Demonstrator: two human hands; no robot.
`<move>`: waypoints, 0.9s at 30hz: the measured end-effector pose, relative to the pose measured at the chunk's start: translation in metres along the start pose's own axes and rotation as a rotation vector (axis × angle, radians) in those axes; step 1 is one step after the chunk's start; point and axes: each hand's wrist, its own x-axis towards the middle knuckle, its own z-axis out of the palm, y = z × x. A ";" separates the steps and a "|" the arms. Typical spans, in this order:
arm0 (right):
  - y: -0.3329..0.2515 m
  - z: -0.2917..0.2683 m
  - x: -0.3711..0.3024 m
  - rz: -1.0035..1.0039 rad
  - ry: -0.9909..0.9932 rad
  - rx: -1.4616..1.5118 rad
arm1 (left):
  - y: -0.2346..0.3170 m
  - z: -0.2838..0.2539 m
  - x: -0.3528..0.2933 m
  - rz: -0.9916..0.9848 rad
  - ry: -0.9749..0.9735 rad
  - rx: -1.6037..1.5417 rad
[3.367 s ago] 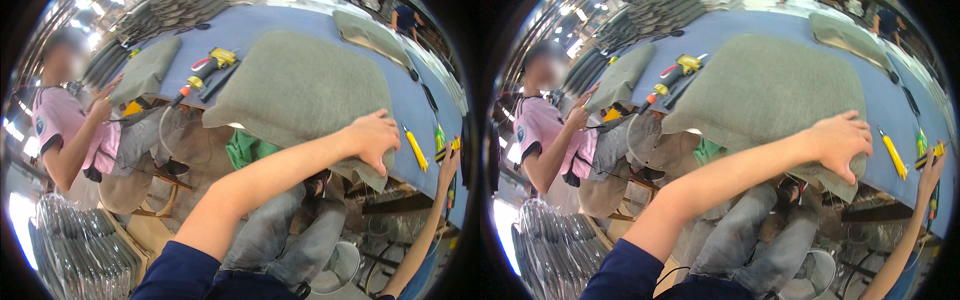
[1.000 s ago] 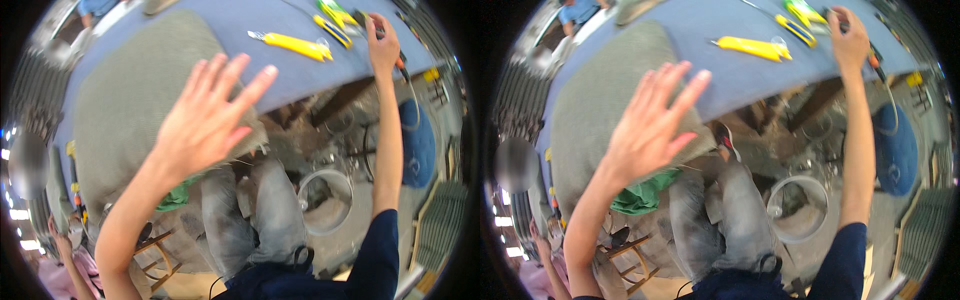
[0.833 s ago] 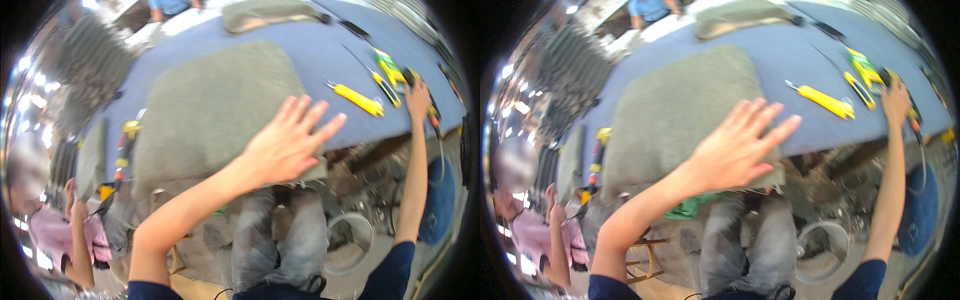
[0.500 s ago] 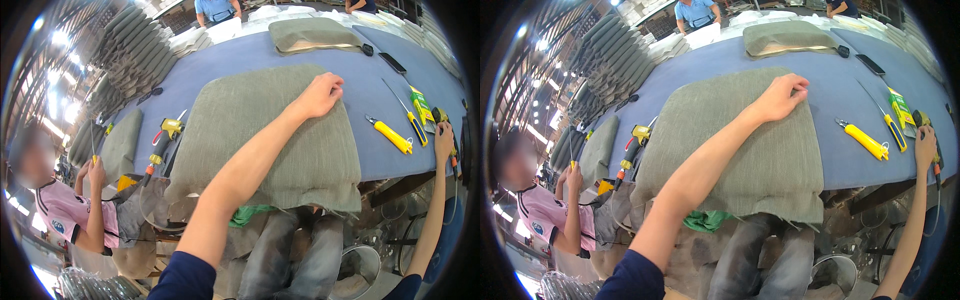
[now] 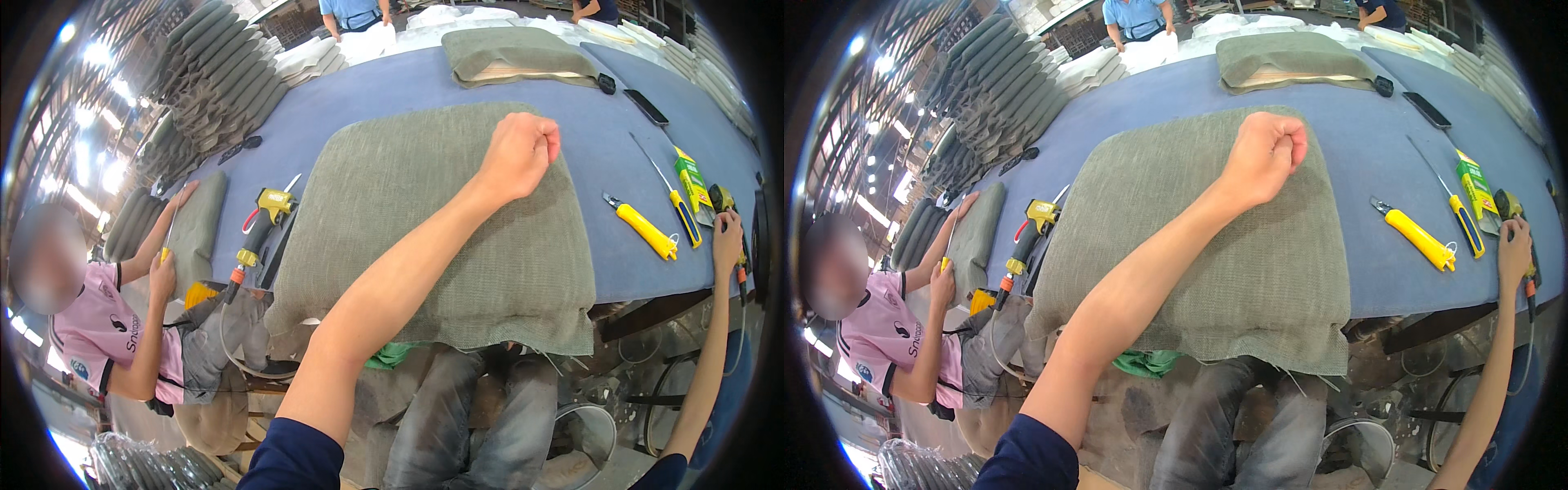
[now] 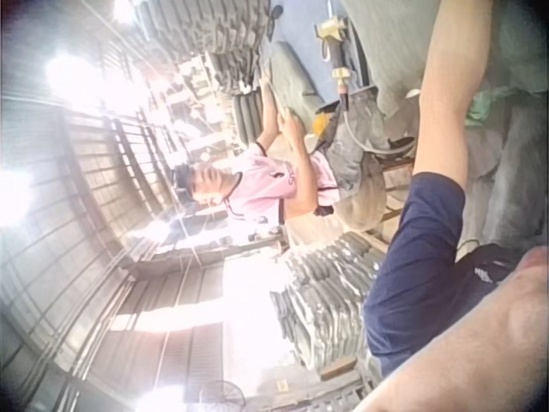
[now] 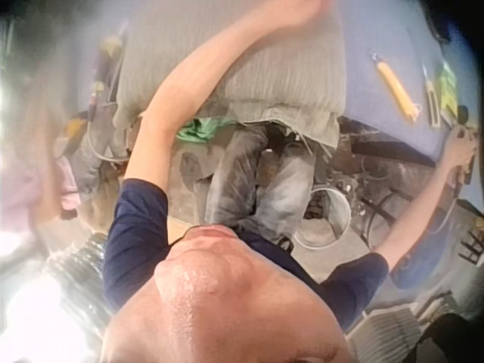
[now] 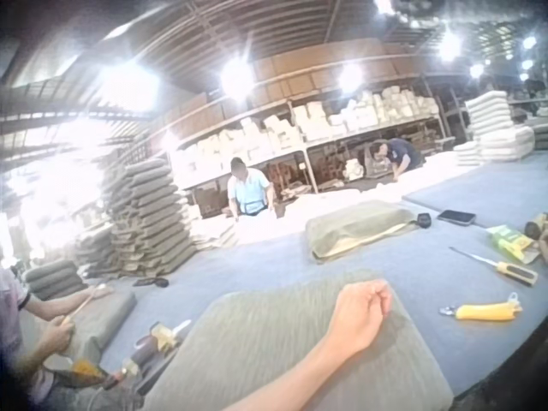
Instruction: The person secures a green fabric cover onto a cushion using a staple gun and a screwdriver. They repeatedly fold the fabric edges, staple them in place, and trim excess material while working at a table in a workshop.
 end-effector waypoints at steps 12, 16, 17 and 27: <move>-0.009 -0.011 -0.002 0.030 -0.003 0.036 | 0.004 -0.002 0.001 -0.072 -0.009 0.027; -0.017 -0.018 -0.003 0.039 -0.027 0.038 | 0.006 0.002 0.001 0.038 0.044 0.227; -0.022 -0.020 -0.003 0.044 -0.028 0.043 | 0.005 0.002 0.000 0.013 0.011 0.325; -0.039 -0.040 -0.005 0.025 0.020 0.018 | -0.001 0.008 0.003 -0.045 -0.095 0.376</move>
